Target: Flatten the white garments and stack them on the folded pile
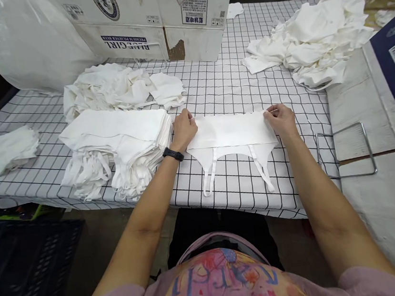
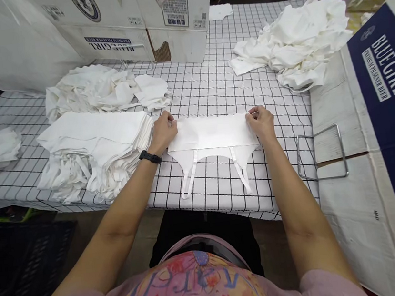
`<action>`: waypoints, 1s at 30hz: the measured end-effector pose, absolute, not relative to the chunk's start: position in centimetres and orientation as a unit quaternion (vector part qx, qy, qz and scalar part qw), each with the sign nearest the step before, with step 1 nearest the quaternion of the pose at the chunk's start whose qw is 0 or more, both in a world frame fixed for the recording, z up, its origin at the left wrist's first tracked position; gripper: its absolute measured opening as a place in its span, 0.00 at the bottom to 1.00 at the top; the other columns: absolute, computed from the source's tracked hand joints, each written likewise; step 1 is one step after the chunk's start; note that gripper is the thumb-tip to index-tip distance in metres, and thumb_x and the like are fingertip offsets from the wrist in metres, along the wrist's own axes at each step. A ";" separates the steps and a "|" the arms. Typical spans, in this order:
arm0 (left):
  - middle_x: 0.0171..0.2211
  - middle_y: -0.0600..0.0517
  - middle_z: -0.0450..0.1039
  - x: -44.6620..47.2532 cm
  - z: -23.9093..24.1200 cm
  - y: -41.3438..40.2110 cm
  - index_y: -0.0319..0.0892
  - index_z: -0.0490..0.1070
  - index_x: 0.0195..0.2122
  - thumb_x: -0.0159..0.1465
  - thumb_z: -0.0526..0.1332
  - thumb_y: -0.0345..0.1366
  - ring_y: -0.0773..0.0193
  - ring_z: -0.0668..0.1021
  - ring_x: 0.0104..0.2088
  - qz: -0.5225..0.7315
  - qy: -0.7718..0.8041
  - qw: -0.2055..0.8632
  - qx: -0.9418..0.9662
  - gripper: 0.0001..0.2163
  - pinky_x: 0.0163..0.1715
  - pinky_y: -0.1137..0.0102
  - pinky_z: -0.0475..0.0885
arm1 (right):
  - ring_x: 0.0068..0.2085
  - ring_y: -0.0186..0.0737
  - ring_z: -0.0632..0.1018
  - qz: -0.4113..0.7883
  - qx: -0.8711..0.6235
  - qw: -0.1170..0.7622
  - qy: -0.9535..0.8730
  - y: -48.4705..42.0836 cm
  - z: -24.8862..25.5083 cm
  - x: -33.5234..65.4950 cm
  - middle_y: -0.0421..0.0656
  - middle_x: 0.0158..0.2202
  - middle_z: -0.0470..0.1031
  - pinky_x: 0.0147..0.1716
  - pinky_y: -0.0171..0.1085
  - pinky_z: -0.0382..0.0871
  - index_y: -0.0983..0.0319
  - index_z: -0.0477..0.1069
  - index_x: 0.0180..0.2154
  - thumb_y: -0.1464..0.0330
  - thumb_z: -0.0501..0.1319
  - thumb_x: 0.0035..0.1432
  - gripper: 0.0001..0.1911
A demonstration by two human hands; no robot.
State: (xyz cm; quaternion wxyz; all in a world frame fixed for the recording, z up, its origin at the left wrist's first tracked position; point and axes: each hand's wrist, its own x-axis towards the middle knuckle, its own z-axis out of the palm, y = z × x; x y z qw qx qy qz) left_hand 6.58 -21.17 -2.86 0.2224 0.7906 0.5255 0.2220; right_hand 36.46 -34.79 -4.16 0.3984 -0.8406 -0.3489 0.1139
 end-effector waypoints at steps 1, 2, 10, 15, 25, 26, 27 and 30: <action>0.35 0.49 0.73 6.5 -2.8 -21.2 0.45 0.67 0.39 0.65 0.58 0.26 0.54 0.77 0.41 0.237 0.523 0.237 0.784 0.06 0.45 0.60 0.72 | 0.31 0.43 0.74 0.120 -0.840 0.397 -0.349 -34.8 -4.2 36.5 0.40 0.26 0.74 0.41 0.45 0.72 0.58 0.72 0.34 0.65 0.64 0.50 0.07; 0.33 0.51 0.72 6.5 -2.7 -21.2 0.45 0.66 0.40 0.65 0.59 0.26 0.56 0.76 0.38 0.250 0.520 0.250 0.777 0.07 0.43 0.61 0.71 | 0.31 0.43 0.74 0.127 -0.840 0.397 -0.347 -34.8 -4.2 36.6 0.40 0.26 0.74 0.41 0.45 0.72 0.58 0.73 0.35 0.66 0.64 0.50 0.08; 0.28 0.55 0.69 6.4 -2.6 -21.1 0.45 0.70 0.41 0.58 0.59 0.21 0.60 0.74 0.33 0.277 0.518 0.287 0.757 0.13 0.40 0.65 0.68 | 0.31 0.39 0.74 0.170 -0.823 0.432 -0.327 -34.9 -4.4 36.9 0.38 0.29 0.74 0.36 0.41 0.72 0.62 0.80 0.38 0.67 0.71 0.43 0.16; 0.27 0.54 0.70 6.2 -2.9 -21.0 0.43 0.72 0.41 0.58 0.58 0.21 0.61 0.74 0.33 0.281 0.526 0.286 0.750 0.13 0.39 0.66 0.68 | 0.32 0.37 0.76 0.209 -0.788 0.501 -0.289 -35.2 -4.5 37.0 0.38 0.30 0.76 0.36 0.40 0.73 0.62 0.80 0.38 0.68 0.72 0.41 0.18; 0.27 0.54 0.70 5.9 -2.1 -21.5 0.46 0.69 0.39 0.59 0.57 0.22 0.60 0.75 0.33 0.291 0.524 0.277 0.751 0.12 0.38 0.66 0.69 | 0.29 0.38 0.75 0.198 -0.769 0.549 -0.261 -36.0 -3.6 36.5 0.40 0.28 0.77 0.29 0.39 0.74 0.61 0.77 0.33 0.66 0.72 0.43 0.13; 0.27 0.55 0.70 5.8 -1.9 -21.6 0.46 0.69 0.38 0.59 0.57 0.21 0.61 0.74 0.32 0.302 0.515 0.278 0.752 0.12 0.37 0.66 0.69 | 0.29 0.38 0.75 0.194 -0.769 0.552 -0.257 -36.2 -3.4 36.4 0.40 0.28 0.77 0.28 0.38 0.73 0.61 0.77 0.33 0.66 0.72 0.42 0.13; 0.28 0.55 0.70 5.8 -1.6 -21.7 0.46 0.68 0.38 0.58 0.57 0.21 0.61 0.74 0.32 0.317 0.504 0.278 0.754 0.12 0.36 0.66 0.68 | 0.29 0.38 0.75 0.190 -0.767 0.558 -0.253 -36.3 -3.1 36.4 0.40 0.29 0.77 0.28 0.38 0.73 0.61 0.77 0.33 0.66 0.72 0.42 0.13; 0.30 0.55 0.72 5.8 -0.6 -22.0 0.45 0.68 0.34 0.58 0.56 0.20 0.64 0.73 0.31 0.365 0.462 0.279 0.759 0.11 0.35 0.68 0.68 | 0.29 0.38 0.75 0.178 -0.748 0.589 -0.249 -36.7 -2.1 36.4 0.40 0.28 0.77 0.32 0.40 0.74 0.61 0.77 0.31 0.68 0.72 0.41 0.12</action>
